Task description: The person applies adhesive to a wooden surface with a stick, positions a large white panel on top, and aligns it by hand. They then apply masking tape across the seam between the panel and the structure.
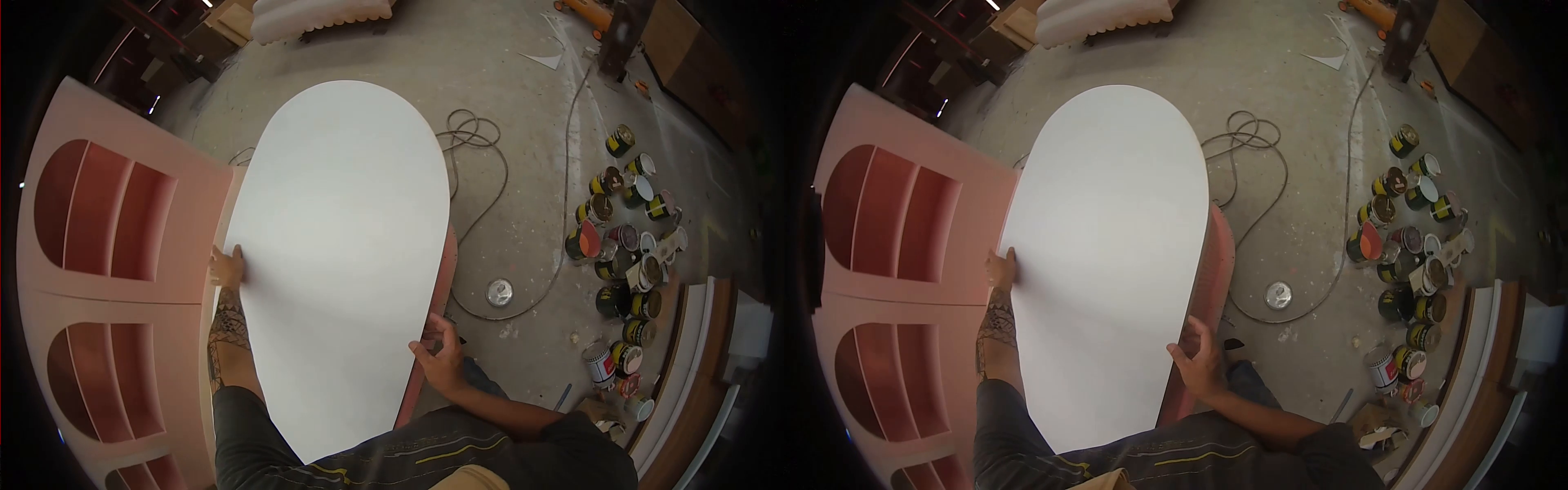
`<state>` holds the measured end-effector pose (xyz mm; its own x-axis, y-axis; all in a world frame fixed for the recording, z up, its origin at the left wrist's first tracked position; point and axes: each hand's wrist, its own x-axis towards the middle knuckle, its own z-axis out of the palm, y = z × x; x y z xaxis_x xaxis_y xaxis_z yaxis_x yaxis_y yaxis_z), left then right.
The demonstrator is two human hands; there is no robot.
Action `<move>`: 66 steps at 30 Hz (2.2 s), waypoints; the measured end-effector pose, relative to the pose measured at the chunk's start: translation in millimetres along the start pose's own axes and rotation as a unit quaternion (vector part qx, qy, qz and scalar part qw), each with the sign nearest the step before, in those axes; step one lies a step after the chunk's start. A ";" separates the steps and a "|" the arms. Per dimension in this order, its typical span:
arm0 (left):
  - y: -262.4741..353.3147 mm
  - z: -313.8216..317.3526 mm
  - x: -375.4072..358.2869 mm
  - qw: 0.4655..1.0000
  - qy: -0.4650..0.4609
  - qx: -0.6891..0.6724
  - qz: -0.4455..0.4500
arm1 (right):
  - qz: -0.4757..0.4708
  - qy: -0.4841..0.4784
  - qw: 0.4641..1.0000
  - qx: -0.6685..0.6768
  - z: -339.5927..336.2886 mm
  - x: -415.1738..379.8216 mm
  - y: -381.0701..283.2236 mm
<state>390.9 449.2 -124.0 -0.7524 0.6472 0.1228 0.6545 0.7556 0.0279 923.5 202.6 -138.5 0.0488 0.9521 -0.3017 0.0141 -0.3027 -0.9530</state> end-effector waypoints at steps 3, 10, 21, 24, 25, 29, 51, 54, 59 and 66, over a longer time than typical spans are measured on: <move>40.7 -22.6 -93.4 0.989 0.067 -0.106 0.077 | -0.053 0.031 0.998 -0.033 0.0 6.6 23.8; -78.9 -101.4 -350.4 0.958 0.018 -0.220 0.183 | -0.015 -0.010 1.000 0.026 -8.7 17.9 13.9; -508.4 -183.2 -753.9 0.815 0.343 -0.245 -0.397 | -0.094 0.050 0.980 -0.166 -2.2 52.9 14.3; -546.7 -185.5 -877.4 0.692 0.367 -0.325 -0.530 | -0.182 0.106 0.933 -0.291 18.2 23.3 18.5; -555.1 -179.3 -913.2 0.659 0.390 -0.350 -0.540 | -0.247 0.130 0.909 -0.310 39.0 -14.5 20.6; -569.5 -174.8 -1001.7 0.564 0.397 -0.401 -0.602 | -0.390 -0.046 0.879 -0.270 117.3 -176.6 16.8; -873.3 -146.9 -970.5 0.516 0.382 -0.402 -0.653 | -0.536 -0.800 0.258 -0.080 476.3 -880.8 194.4; -893.2 -134.3 -964.7 0.497 0.385 -0.412 -0.660 | -0.550 -0.798 0.233 -0.079 488.1 -926.5 223.9; -906.1 -149.8 -962.5 0.448 0.397 -0.471 -0.649 | -0.578 -0.777 0.217 -0.121 482.0 -948.5 251.6; -923.3 -132.9 -970.0 0.411 0.424 -0.568 -0.574 | -0.615 -0.733 0.231 -0.176 469.1 -954.9 249.1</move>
<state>526.4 -889.6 -137.0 -0.6330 -0.7003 -0.3298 -0.1203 -0.3319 0.9356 411.9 -762.2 -100.9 -0.5944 -0.7608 0.2605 -0.7910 0.4949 -0.3595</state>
